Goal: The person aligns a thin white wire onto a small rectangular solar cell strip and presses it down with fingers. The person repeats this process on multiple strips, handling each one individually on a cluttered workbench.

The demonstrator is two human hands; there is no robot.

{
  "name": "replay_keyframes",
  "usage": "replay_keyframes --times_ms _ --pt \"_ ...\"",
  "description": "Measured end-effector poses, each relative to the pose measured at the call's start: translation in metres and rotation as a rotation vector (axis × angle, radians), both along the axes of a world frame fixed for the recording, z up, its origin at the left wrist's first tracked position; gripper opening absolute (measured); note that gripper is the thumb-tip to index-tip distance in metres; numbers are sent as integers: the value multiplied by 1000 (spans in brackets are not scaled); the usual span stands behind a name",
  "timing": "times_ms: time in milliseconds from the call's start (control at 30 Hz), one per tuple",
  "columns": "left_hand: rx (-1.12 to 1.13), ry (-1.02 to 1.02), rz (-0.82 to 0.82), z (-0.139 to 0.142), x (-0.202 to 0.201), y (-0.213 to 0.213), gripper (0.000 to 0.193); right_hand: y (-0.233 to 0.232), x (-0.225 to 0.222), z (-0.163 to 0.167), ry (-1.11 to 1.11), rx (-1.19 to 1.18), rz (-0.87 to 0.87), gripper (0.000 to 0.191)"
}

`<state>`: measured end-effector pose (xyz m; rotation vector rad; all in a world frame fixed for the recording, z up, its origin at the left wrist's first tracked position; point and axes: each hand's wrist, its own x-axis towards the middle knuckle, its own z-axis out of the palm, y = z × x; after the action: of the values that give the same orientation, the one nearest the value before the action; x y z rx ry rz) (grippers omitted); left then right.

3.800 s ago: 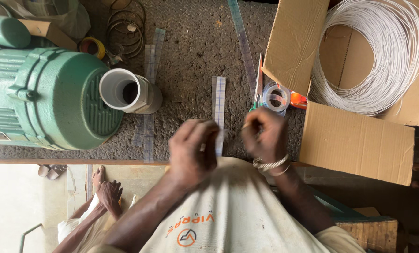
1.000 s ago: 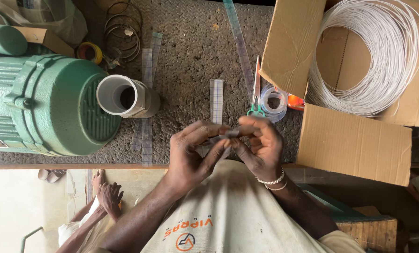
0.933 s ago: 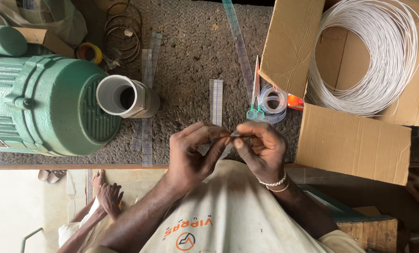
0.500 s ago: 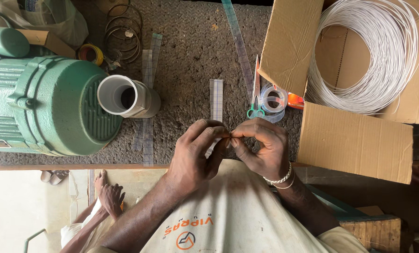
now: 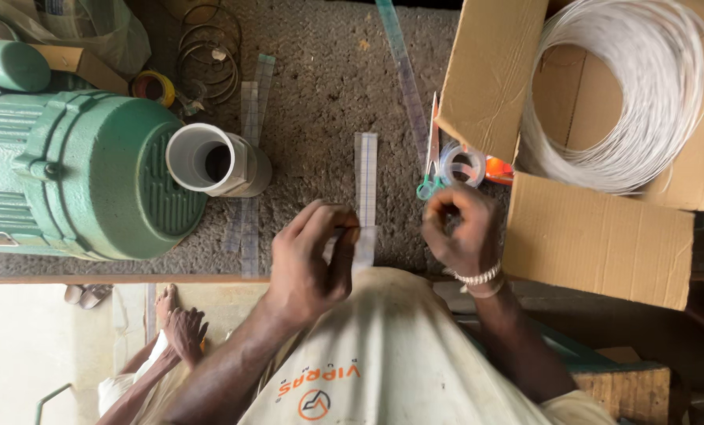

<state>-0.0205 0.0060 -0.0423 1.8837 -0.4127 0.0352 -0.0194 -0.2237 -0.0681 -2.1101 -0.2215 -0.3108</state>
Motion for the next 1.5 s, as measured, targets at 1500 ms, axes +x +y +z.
replay_keyframes --times_ms 1500 --pt "-3 -168 -163 -3 -2 -25 21 23 -25 24 -178 38 87 29"
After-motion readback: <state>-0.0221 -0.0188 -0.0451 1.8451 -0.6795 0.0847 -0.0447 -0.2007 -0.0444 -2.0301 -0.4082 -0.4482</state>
